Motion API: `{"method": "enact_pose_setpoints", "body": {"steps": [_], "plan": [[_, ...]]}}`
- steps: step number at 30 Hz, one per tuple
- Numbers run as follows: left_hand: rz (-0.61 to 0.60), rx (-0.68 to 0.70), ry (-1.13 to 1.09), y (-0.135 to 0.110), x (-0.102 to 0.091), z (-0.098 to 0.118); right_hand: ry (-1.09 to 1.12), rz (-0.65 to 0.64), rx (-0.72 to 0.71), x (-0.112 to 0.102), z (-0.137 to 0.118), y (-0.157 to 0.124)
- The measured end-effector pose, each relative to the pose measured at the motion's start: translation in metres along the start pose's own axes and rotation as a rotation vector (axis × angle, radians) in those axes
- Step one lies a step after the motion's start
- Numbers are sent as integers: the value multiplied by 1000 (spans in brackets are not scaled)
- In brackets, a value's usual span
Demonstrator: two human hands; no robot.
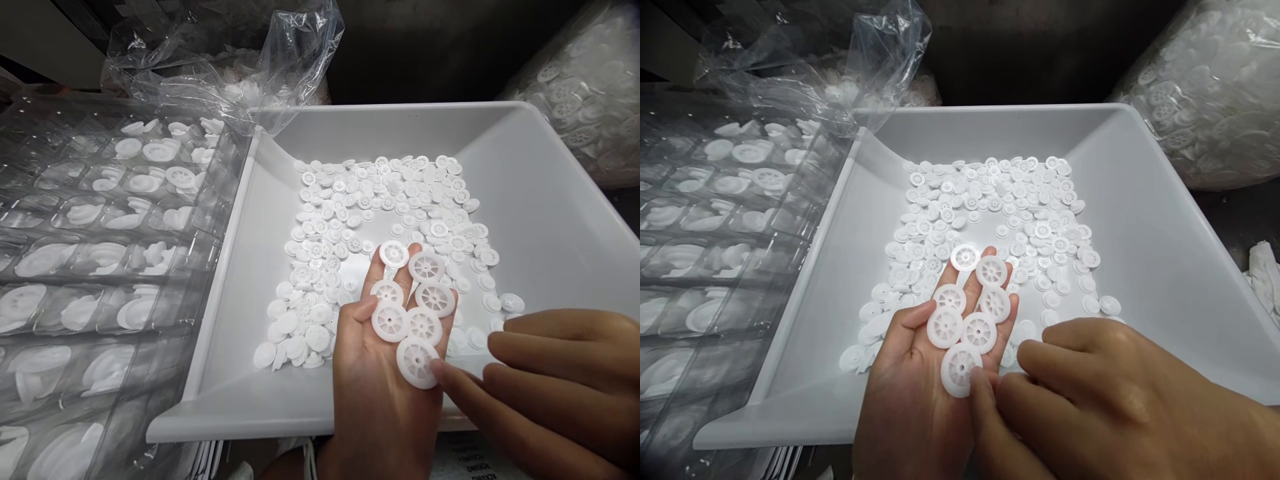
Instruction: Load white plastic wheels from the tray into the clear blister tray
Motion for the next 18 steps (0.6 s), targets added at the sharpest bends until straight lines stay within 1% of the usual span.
{"method": "enact_pose_setpoints", "body": {"steps": [3,6,13,18], "plan": [[-5,-4,-7,2,0,-2,-48,-98,-89,10,-6,-2],[9,-10,22,4,-2,-4,-121,-121,-102,14,-6,-4],[10,-6,16,4,1,-2,-154,-115,-109,13,-8,-4],[62,-8,0,0,0,-2,-102,-85,-106,13,-8,-2]]}}
Point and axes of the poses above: each hand's wrist, its own y-axis towards the middle knuckle, its own x-axis out of the palm, z = x × y, the point moved 8 cm from there along y, towards the middle knuckle, and after that the axes turned 14 degrees about y, right-handed, at the moved point
